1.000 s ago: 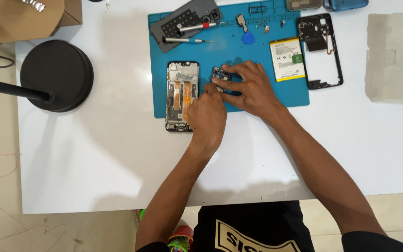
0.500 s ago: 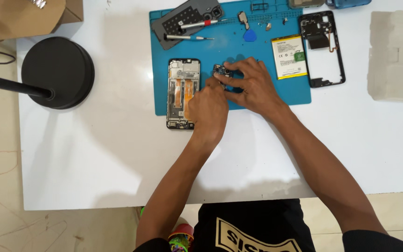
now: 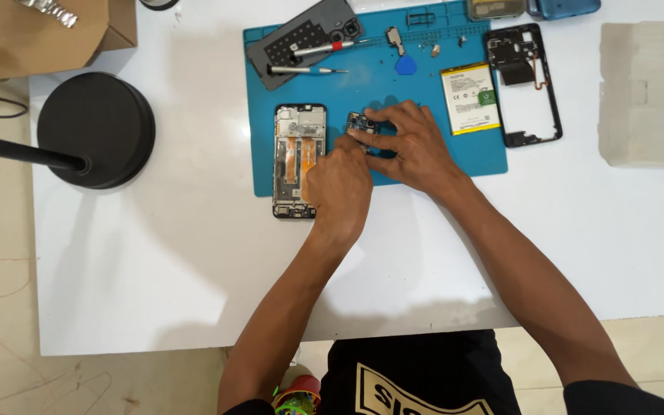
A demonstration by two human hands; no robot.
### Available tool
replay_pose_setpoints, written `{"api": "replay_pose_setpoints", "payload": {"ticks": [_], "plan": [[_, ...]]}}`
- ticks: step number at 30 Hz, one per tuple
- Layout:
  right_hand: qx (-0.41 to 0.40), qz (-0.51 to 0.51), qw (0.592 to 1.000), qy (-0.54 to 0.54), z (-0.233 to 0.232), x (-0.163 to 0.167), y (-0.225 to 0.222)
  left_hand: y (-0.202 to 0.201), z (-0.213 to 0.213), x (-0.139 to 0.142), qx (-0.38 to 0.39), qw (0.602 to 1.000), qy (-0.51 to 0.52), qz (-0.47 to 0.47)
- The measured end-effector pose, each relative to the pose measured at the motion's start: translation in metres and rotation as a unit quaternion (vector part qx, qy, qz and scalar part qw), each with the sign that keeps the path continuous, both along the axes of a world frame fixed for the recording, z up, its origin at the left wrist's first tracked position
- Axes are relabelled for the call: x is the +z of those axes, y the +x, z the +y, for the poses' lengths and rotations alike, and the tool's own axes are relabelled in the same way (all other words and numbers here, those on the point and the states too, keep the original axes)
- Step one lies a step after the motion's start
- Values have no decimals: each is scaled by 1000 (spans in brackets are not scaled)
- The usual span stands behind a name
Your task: The person uses a screwdriver to remove screws from a smartphone motherboard and then uses a plastic pry tool to lift and separate components. The person continues to unscrew and adjust parts on the motherboard throughout the clip.
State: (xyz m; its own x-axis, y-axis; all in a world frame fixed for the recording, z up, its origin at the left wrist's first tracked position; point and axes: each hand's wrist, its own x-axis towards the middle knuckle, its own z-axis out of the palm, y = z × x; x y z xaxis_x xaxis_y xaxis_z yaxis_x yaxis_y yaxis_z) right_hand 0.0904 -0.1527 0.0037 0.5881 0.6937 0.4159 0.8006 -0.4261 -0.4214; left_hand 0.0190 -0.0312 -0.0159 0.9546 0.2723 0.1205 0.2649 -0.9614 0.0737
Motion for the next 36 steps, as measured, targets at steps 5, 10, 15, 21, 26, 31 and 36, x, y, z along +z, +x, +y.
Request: {"api": "replay_pose_setpoints", "payload": {"ticks": [5,10,15,21,26,31,36], "plan": [[8,-9,1000,3,0,1,0,-1,0,1,-2,1000,-5,-21],[4,-8,1000,-11,0,4,1,5,-3,5,-1,1000,-19,0],[4,-11,1000,-7,1,7,1,7,-2,7,-8,999,-33,-25],[8,1,1000,13,2,6,2,2,-1,4,3,1000,-15,-7],[8,-6,1000,0,1,2,2,-1,-2,1,1,1000,12,-2],[8,-2,1000,2,-1,0,3,-5,-2,-2,4,1000,14,3],[7,-7,1000,7,0,-5,2,0,1,-5,-11,1000,-7,-3]]}}
